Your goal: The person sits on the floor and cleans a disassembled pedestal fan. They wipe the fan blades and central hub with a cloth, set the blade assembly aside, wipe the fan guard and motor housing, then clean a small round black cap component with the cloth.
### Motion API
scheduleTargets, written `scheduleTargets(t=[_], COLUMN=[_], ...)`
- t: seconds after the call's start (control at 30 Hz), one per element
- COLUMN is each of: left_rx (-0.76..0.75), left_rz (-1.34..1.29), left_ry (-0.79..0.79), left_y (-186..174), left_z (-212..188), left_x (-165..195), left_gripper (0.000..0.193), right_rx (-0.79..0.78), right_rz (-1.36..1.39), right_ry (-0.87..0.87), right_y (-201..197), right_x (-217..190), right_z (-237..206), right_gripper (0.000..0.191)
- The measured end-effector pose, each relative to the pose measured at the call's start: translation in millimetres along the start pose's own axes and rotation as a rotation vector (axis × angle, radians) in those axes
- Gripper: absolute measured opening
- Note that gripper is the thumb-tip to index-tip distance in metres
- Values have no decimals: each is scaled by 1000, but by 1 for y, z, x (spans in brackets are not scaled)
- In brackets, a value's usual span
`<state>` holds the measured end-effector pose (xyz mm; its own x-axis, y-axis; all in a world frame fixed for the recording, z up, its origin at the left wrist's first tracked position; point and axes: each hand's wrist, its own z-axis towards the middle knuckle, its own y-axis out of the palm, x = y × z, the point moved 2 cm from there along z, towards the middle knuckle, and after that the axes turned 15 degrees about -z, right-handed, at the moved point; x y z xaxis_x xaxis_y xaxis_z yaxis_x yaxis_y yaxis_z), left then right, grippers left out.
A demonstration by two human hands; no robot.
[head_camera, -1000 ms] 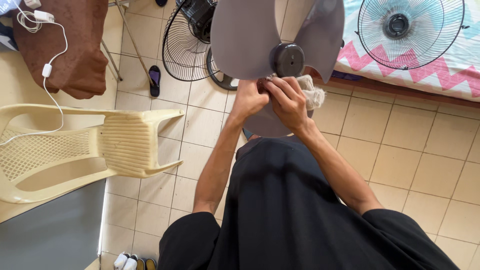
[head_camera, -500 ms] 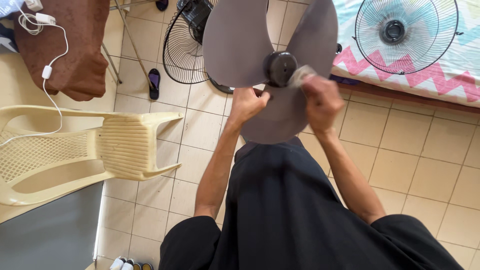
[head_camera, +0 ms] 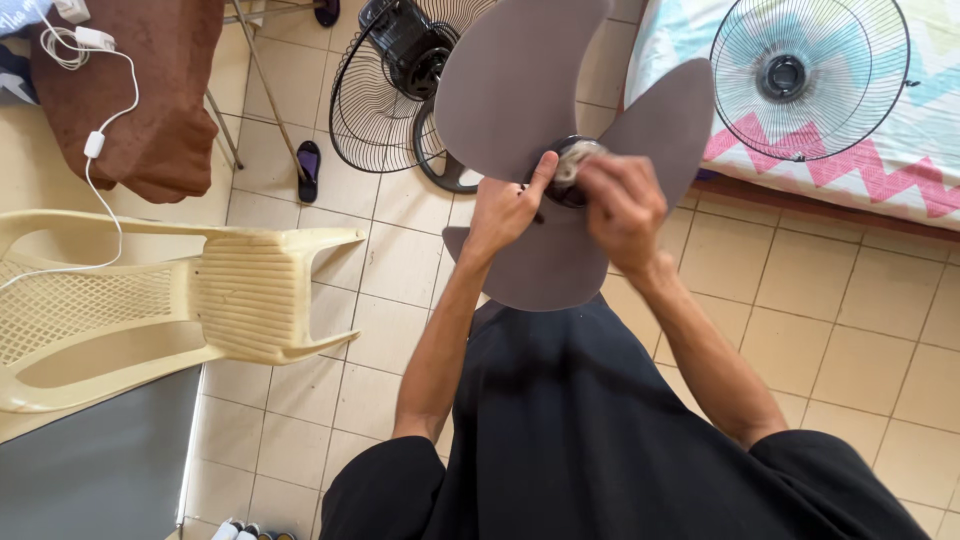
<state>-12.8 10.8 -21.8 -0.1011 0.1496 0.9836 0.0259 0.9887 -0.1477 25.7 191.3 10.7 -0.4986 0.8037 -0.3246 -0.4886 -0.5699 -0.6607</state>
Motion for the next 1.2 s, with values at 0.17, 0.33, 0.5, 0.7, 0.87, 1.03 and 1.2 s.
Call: scheduleTargets(t=[0.17, 0.33, 0.5, 0.7, 0.87, 1.03, 1.2], left_rx=[-76, -152, -219, -221, -247, -227, -333], left_rz=[129, 227, 285, 34, 284, 378, 396], left_ry=[48, 57, 51, 162, -4, -23, 114], left_y=[-16, -8, -12, -31, -32, -12, -14], left_z=[7, 7, 8, 8, 23, 38, 41], left_x=[5, 13, 22, 20, 7, -5, -8], left_gripper=[61, 59, 58, 72, 66, 66, 45], right_rx=[-99, -21, -134, -67, -3, -34, -212], right_rz=[51, 35, 55, 505, 1031, 824, 189], right_ry=[-16, 42, 51, 723, 707, 453, -89], right_y=[0, 2, 8, -30, -109, -85, -4], right_x=[0, -1, 7, 85, 70, 28, 18], right_z=[4, 1, -26, -20, 25, 71, 76], right_gripper=[29, 30, 26, 16, 18, 17, 27])
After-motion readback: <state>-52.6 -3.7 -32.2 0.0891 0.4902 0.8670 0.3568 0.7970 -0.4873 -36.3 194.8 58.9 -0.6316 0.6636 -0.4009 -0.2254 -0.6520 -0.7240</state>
